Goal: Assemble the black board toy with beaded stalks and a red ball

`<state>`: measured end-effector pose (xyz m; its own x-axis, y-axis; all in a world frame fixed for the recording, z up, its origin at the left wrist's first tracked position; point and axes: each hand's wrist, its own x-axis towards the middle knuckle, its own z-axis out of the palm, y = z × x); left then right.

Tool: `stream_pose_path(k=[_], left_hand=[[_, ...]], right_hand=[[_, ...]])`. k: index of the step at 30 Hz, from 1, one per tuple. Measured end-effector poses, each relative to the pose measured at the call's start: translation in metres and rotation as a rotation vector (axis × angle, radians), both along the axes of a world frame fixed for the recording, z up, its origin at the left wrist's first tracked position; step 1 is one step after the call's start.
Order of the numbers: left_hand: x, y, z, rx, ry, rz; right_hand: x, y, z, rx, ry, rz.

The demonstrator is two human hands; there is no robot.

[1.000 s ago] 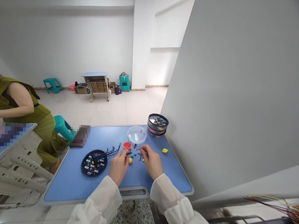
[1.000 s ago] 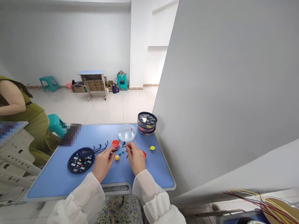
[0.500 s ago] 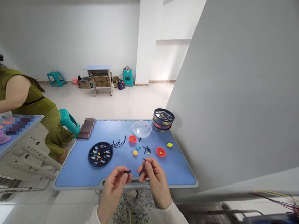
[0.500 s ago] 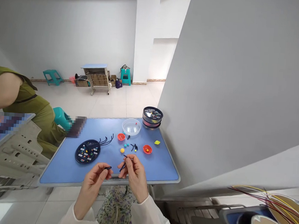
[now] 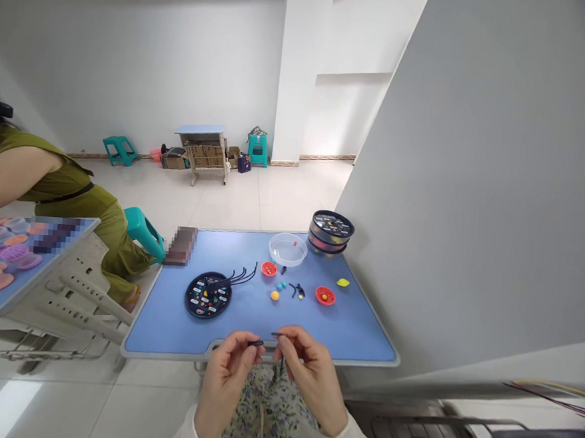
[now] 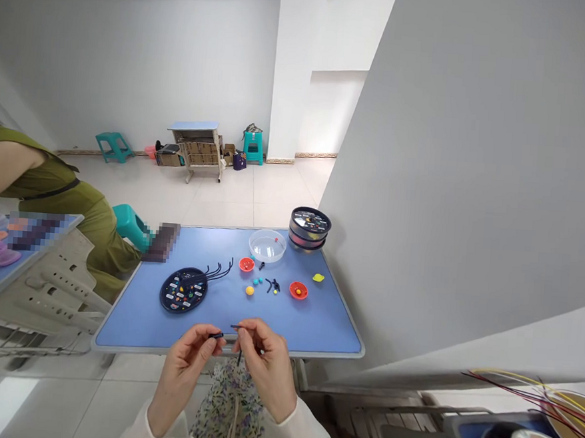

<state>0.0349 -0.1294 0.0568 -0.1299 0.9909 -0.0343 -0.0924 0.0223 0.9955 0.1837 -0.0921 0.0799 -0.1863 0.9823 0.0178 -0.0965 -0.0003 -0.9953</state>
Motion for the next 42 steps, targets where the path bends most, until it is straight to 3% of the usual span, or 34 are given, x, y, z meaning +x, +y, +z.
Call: stream_pose_path(k=[12,17,21,26,29,34,42], left_hand=[[-0.007,-0.008,-0.009,-0.013,0.032,0.011],[-0.006,-0.014,-0.009,-0.008,0.028,-0.012],[-0.005,-0.016,-0.007,-0.006,0.009,-0.015],[-0.004,-0.016,-0.002,-0.007,0.044,-0.02],[-0.004,-0.018,0.0,0.004,0.073,-0.023],[-0.004,-0.021,0.001,0.015,0.094,-0.04],[-0.004,-0.02,-0.002,0.061,0.179,-0.043]], right_hand=[[0.006,-0.015,-0.007,-0.22,0.341,0.05],[0.005,-0.025,-0.01,-0.246,0.382,0.082],[0.007,-0.029,-0.013,-0.15,0.264,0.042],[0.01,-0.025,-0.017,0.137,0.061,-0.217],[0.009,-0.022,-0.016,0.227,0.06,-0.31],[0.001,-0.027,-0.013,0.146,0.146,-0.223],[0.0,-0.03,-0.013,0.211,0.087,-0.171]])
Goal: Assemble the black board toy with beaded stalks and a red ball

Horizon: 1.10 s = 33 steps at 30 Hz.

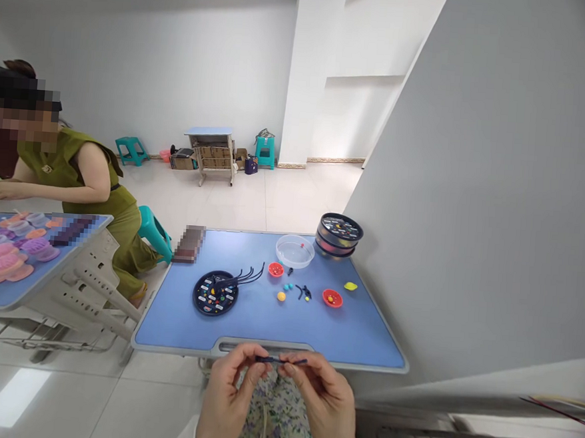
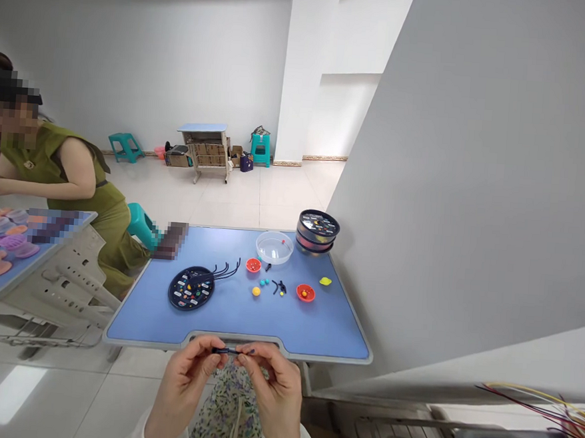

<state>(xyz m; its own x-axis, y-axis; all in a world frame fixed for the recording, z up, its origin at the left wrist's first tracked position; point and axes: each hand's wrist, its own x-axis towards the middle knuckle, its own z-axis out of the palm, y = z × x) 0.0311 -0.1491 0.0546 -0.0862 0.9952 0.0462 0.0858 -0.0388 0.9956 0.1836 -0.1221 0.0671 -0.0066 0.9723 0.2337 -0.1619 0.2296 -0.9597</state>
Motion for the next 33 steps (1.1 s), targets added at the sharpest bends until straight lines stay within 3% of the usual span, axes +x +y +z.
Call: stream_pose_path(k=[5,10,17,28,33], left_hand=[[-0.005,0.0,0.008,0.043,0.16,-0.016],[-0.006,0.001,0.011,0.027,0.163,-0.05],[-0.004,0.001,0.006,0.01,0.116,-0.048],[-0.007,0.002,-0.004,0.027,0.145,-0.008],[-0.014,0.012,-0.008,-0.025,0.083,0.037]], right_hand=[[0.004,0.004,0.003,0.019,-0.117,0.051],[0.004,0.007,0.004,-0.04,-0.131,0.07],[-0.004,0.003,0.001,-0.128,-0.09,0.015],[-0.015,0.004,0.001,-0.231,-0.029,0.056],[-0.022,0.02,-0.004,-0.329,-0.007,0.168]])
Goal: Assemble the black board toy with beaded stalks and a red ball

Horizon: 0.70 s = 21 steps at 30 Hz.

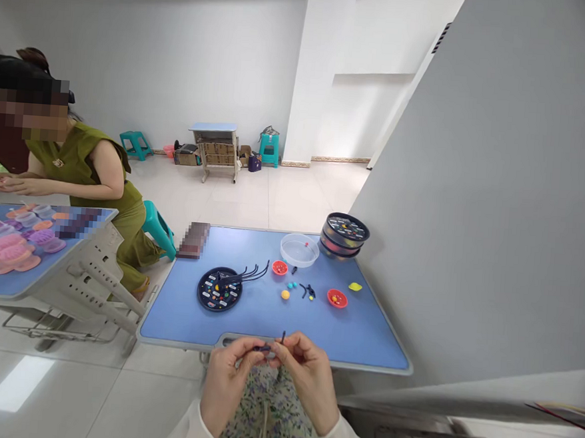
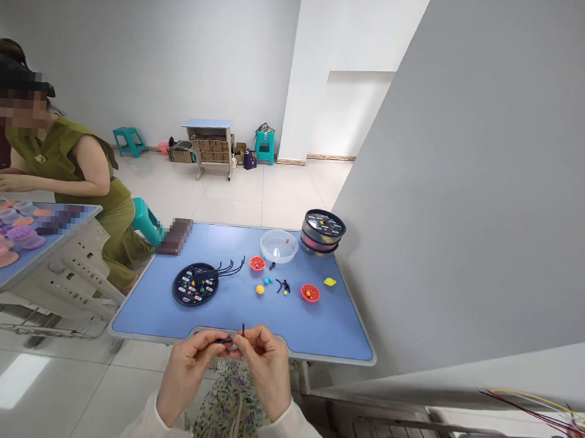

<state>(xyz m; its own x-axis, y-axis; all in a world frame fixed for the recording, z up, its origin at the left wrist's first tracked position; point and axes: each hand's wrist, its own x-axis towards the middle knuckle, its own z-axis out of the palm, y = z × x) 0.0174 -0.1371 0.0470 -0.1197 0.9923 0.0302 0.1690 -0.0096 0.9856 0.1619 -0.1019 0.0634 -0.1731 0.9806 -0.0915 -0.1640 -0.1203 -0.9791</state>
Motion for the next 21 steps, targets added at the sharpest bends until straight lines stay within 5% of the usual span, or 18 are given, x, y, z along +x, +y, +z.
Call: stream_pose_path(k=[5,12,21], left_hand=[[-0.01,0.009,0.001,-0.035,-0.043,0.073],[-0.018,0.011,-0.001,-0.02,0.065,0.06],[-0.019,0.009,-0.001,0.063,0.165,0.158]], right_hand=[[0.002,0.023,-0.003,0.063,-0.117,0.149],[0.003,0.036,-0.002,0.26,-0.324,0.182],[-0.01,0.029,-0.005,0.258,-0.241,0.11]])
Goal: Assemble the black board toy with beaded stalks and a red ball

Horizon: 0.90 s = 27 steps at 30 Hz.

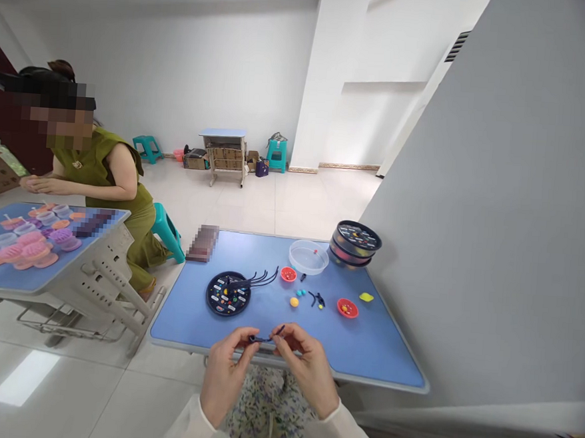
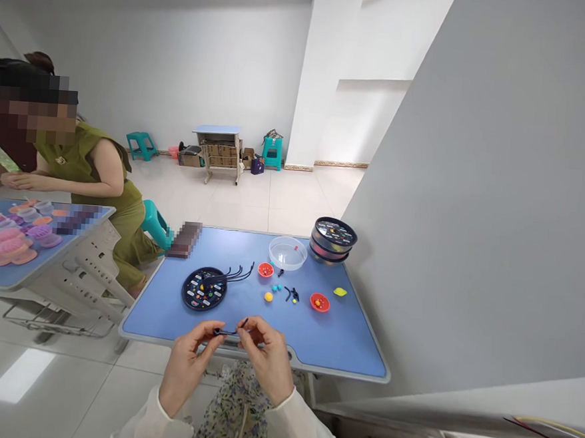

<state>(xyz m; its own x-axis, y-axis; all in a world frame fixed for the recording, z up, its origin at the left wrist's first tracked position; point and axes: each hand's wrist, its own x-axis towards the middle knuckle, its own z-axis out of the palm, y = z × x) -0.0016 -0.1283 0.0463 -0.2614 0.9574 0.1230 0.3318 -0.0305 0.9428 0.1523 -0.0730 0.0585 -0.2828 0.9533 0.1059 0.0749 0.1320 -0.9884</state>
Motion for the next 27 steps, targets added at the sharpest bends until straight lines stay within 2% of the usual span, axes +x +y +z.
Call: stream_pose_path(k=[11,21,27], left_hand=[[-0.0017,-0.0024,-0.0036,-0.036,-0.057,0.011],[-0.0014,-0.0019,-0.0044,0.002,-0.077,0.031],[-0.0015,-0.002,-0.0068,0.014,-0.081,0.046]], right_hand=[[0.0015,-0.0039,-0.0019,0.19,-0.093,-0.011],[-0.0003,-0.0066,-0.008,0.053,-0.033,0.016],[-0.0019,-0.0086,-0.0084,0.068,-0.06,0.003]])
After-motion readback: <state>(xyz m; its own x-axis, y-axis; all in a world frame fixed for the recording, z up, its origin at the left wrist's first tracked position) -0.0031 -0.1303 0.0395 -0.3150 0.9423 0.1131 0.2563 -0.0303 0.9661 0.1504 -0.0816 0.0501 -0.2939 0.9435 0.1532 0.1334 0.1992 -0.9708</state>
